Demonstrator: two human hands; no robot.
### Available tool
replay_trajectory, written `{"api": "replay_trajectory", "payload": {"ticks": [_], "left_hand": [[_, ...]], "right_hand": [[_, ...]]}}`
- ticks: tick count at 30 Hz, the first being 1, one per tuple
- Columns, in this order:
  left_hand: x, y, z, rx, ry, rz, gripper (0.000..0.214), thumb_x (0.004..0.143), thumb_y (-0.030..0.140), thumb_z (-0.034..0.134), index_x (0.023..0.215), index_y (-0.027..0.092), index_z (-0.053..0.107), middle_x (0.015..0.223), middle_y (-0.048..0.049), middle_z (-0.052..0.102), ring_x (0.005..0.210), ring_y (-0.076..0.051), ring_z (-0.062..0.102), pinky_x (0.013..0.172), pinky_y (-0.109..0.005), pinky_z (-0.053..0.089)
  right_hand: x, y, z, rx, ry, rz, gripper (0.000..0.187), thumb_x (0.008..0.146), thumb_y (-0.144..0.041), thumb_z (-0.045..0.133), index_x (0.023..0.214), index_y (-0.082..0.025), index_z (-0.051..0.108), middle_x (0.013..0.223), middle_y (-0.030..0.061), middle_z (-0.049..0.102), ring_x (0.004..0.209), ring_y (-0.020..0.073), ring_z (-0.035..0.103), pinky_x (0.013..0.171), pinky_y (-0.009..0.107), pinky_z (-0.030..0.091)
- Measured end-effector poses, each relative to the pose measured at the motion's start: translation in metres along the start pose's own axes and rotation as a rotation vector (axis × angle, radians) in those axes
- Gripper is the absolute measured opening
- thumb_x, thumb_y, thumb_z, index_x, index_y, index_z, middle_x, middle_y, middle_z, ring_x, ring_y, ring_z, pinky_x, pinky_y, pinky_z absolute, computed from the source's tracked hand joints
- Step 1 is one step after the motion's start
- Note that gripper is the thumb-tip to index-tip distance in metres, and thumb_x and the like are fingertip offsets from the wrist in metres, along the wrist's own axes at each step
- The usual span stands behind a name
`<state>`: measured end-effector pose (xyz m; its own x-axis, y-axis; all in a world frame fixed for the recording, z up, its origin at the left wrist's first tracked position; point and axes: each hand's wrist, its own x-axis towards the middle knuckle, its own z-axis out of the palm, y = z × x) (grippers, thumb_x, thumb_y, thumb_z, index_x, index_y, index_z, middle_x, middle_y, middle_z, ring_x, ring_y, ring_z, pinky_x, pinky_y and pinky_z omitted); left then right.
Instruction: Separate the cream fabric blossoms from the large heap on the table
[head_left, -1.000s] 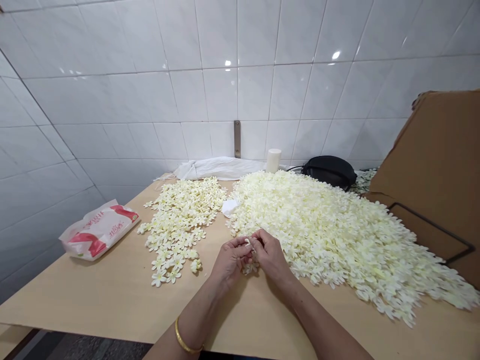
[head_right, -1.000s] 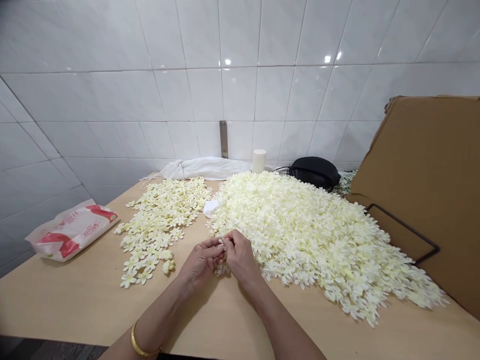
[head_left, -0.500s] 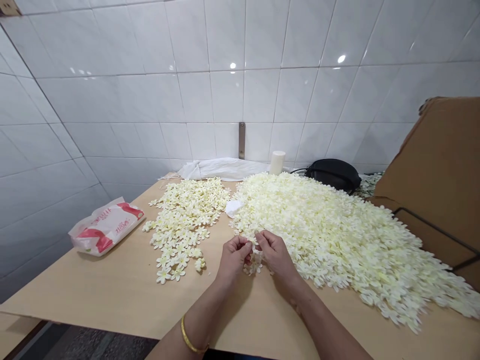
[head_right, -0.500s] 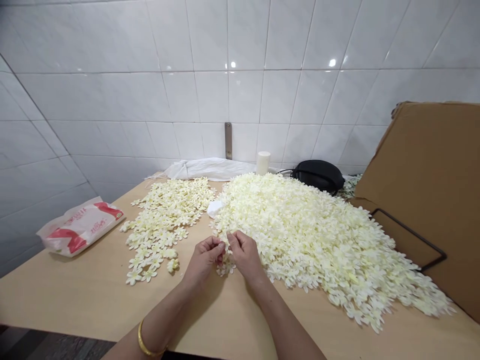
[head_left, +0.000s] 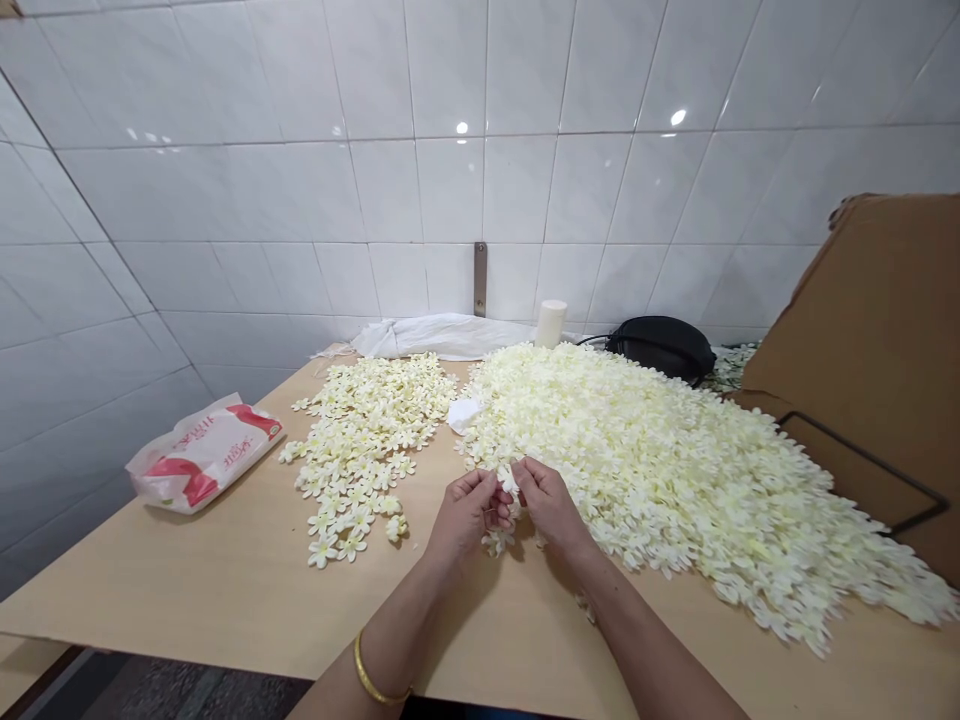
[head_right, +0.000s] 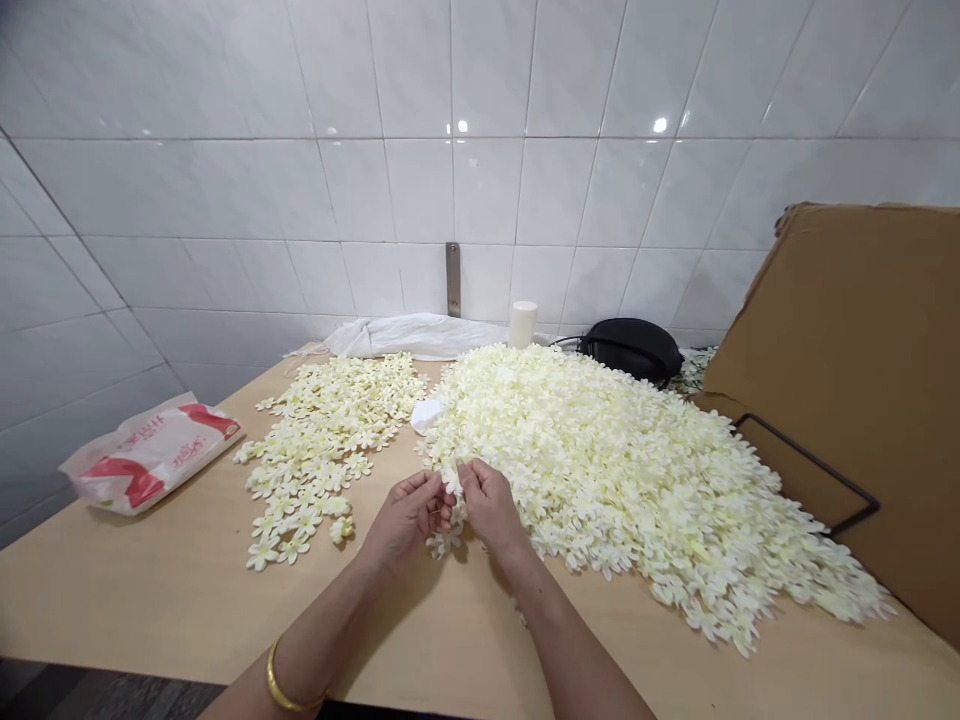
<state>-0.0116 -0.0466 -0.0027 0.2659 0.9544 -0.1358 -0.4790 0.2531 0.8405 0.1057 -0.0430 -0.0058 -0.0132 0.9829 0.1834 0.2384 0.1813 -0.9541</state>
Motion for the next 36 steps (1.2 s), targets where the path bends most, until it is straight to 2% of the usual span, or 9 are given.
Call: {"api": "replay_trajectory", "payload": {"ticks": [5,9,11,16,20,23,27,30,36], "left_hand": [[-0.0004,0.0022,-0.0006,-0.024,0.015,-0.012,0.033,0.054,0.033,0.074,0.065,0.011,0.052,0.053,-0.0008,0.056,0.044,-0.007,0.049,0.043,-0.018,0.042],[0.0015,0.0009,-0.0033,0.027,0.050,0.048,0.028,0.053,0.028,0.072,0.063,0.011,0.052,0.048,0.0016,0.051,0.042,-0.006,0.045,0.042,-0.017,0.039],[0.0020,0.0008,-0.0034,0.063,0.072,0.084,0.026,0.055,0.028,0.070,0.063,0.011,0.052,0.047,0.0021,0.050,0.041,-0.006,0.045,0.043,-0.017,0.039],[0.0004,0.0006,-0.0004,0.205,0.122,0.160,0.022,0.057,0.026,0.067,0.062,0.012,0.051,0.046,0.0025,0.048,0.042,-0.006,0.044,0.042,-0.018,0.037],[0.0007,0.0005,-0.0017,0.144,0.170,0.167,0.023,0.059,0.027,0.066,0.070,0.013,0.052,0.054,0.0033,0.050,0.043,-0.006,0.045,0.043,-0.018,0.038],[0.0018,0.0018,-0.0028,0.074,0.135,0.119,0.030,0.060,0.032,0.067,0.078,0.012,0.054,0.063,0.0012,0.053,0.046,-0.006,0.048,0.045,-0.019,0.040],[0.0022,0.0038,-0.0012,0.032,0.061,0.061,0.040,0.056,0.036,0.070,0.083,0.010,0.056,0.059,0.0001,0.054,0.047,-0.007,0.049,0.045,-0.019,0.040],[0.0021,0.0038,-0.0005,0.020,0.032,0.065,0.036,0.051,0.032,0.073,0.074,0.010,0.055,0.053,0.0011,0.053,0.045,-0.007,0.047,0.044,-0.018,0.039],[0.0048,0.0008,-0.0045,0.040,0.119,0.146,0.032,0.053,0.033,0.070,0.066,0.013,0.050,0.046,0.0030,0.049,0.041,-0.006,0.043,0.042,-0.016,0.035]], "right_hand": [[0.0014,0.0001,-0.0014,0.030,-0.032,-0.017,0.038,0.081,-0.048,0.041,0.060,-0.016,0.038,0.056,-0.0024,0.038,0.054,0.0098,0.037,0.052,0.022,0.031],[0.0002,-0.0033,-0.0006,0.111,-0.182,-0.009,0.034,0.079,-0.048,0.043,0.069,-0.015,0.045,0.060,-0.0009,0.047,0.054,0.0114,0.045,0.052,0.023,0.036],[0.0003,-0.0038,-0.0013,0.134,-0.213,-0.003,0.032,0.076,-0.045,0.047,0.070,-0.015,0.046,0.061,0.0001,0.049,0.056,0.0122,0.047,0.053,0.024,0.036],[0.0023,-0.0027,-0.0042,0.077,-0.103,-0.009,0.028,0.071,-0.039,0.051,0.064,-0.013,0.047,0.059,0.0001,0.045,0.056,0.0108,0.040,0.053,0.023,0.032],[0.0018,-0.0022,-0.0052,0.012,-0.043,-0.012,0.029,0.070,-0.040,0.051,0.059,-0.015,0.042,0.054,-0.0026,0.036,0.052,0.0090,0.031,0.049,0.023,0.026],[0.0000,-0.0024,-0.0047,-0.030,-0.013,-0.014,0.031,0.070,-0.040,0.051,0.056,-0.016,0.038,0.051,-0.0038,0.031,0.050,0.0086,0.028,0.047,0.022,0.023],[-0.0035,-0.0038,-0.0014,-0.052,-0.013,-0.028,0.035,0.072,-0.042,0.051,0.054,-0.016,0.036,0.050,-0.0035,0.032,0.050,0.0085,0.029,0.047,0.022,0.023],[-0.0046,-0.0047,0.0012,-0.038,-0.042,-0.031,0.037,0.075,-0.043,0.050,0.054,-0.015,0.039,0.050,-0.0022,0.037,0.050,0.0088,0.032,0.048,0.022,0.025],[0.0003,-0.0019,-0.0014,0.057,-0.060,-0.003,0.045,0.076,-0.053,0.046,0.052,-0.016,0.035,0.049,-0.0030,0.031,0.047,0.0078,0.029,0.046,0.022,0.024]]}}
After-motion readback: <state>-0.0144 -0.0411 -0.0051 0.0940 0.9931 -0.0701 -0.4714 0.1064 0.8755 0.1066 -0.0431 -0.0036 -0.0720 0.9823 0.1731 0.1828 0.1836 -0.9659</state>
